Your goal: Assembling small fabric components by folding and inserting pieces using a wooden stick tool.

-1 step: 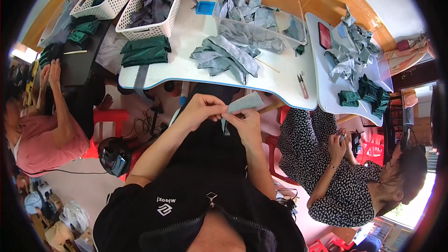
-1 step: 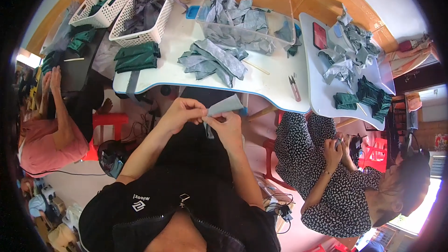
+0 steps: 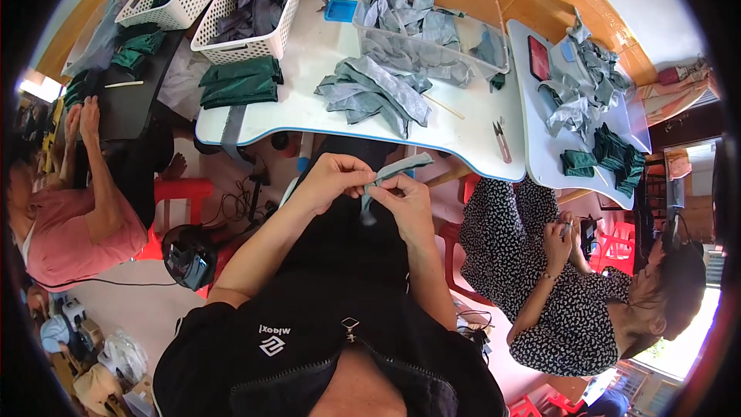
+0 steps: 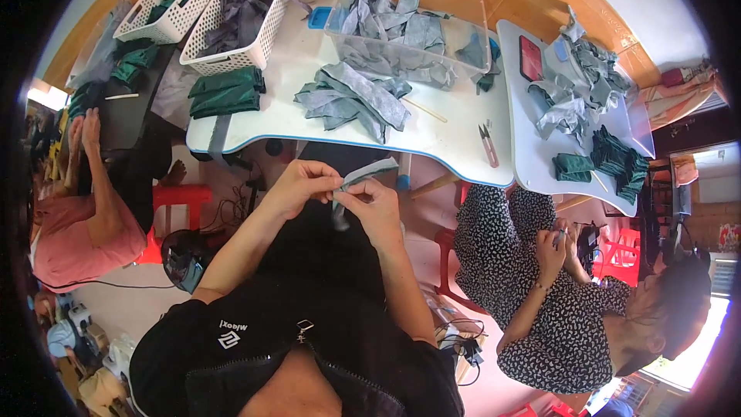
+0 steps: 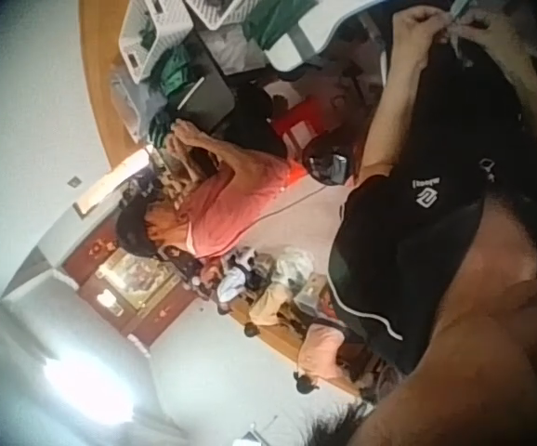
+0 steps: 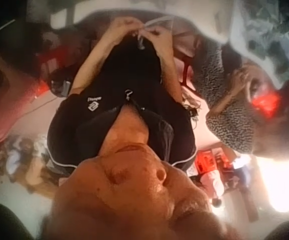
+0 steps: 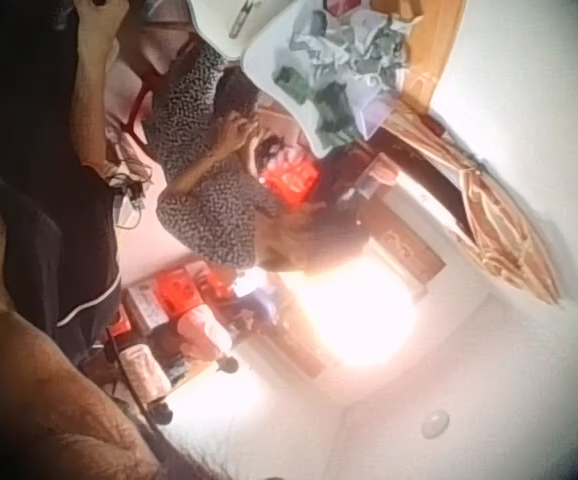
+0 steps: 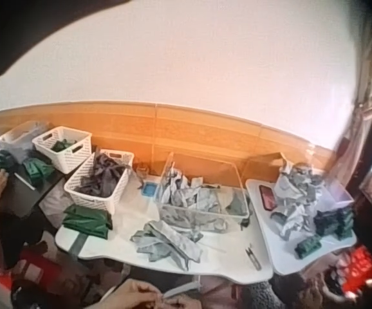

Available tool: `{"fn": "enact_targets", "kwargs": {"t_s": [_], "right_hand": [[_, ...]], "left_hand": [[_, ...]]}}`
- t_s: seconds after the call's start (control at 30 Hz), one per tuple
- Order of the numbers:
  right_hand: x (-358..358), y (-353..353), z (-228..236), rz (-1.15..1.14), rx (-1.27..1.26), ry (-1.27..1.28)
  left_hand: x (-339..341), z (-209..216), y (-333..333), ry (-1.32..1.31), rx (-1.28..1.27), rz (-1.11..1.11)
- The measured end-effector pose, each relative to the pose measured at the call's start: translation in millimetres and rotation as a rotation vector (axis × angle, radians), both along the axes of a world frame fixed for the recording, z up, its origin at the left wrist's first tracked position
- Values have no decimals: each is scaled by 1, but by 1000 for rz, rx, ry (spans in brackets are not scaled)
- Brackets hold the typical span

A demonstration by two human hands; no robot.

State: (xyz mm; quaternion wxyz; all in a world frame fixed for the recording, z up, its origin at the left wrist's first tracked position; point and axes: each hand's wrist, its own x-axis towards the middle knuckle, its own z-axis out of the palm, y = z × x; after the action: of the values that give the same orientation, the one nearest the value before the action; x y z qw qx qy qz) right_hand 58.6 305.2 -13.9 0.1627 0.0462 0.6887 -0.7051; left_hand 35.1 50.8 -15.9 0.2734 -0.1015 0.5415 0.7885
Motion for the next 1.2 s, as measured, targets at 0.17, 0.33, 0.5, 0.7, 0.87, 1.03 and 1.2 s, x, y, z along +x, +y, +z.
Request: {"fn": "enact_targets", "kwargs": {"t_s": [0.17,0.33,0.5,0.7,0.87,1.03,1.2], "right_hand": [[-14,-1,-18,-29,-59,-49],[-24,-5,-37,-148,-288,-145],[-28,-10,-59,-252,-153,61],[-24,3,-58,-279,-50,-4],[-27,25,-67,-330,-32,-24],[-30,37,-73,-384,91,68],[-43,45,-63,-316,255,334]], "left_hand": [[-14,-27,2,8,65,-40],[-20,-39,6,-10,93,8],[-22,-27,27,143,3,102],[-13,-45,48,248,-162,123],[-16,-32,71,458,-502,91],[-22,-35,92,527,-481,-49],[-13,-64,103,319,-249,21]]}}
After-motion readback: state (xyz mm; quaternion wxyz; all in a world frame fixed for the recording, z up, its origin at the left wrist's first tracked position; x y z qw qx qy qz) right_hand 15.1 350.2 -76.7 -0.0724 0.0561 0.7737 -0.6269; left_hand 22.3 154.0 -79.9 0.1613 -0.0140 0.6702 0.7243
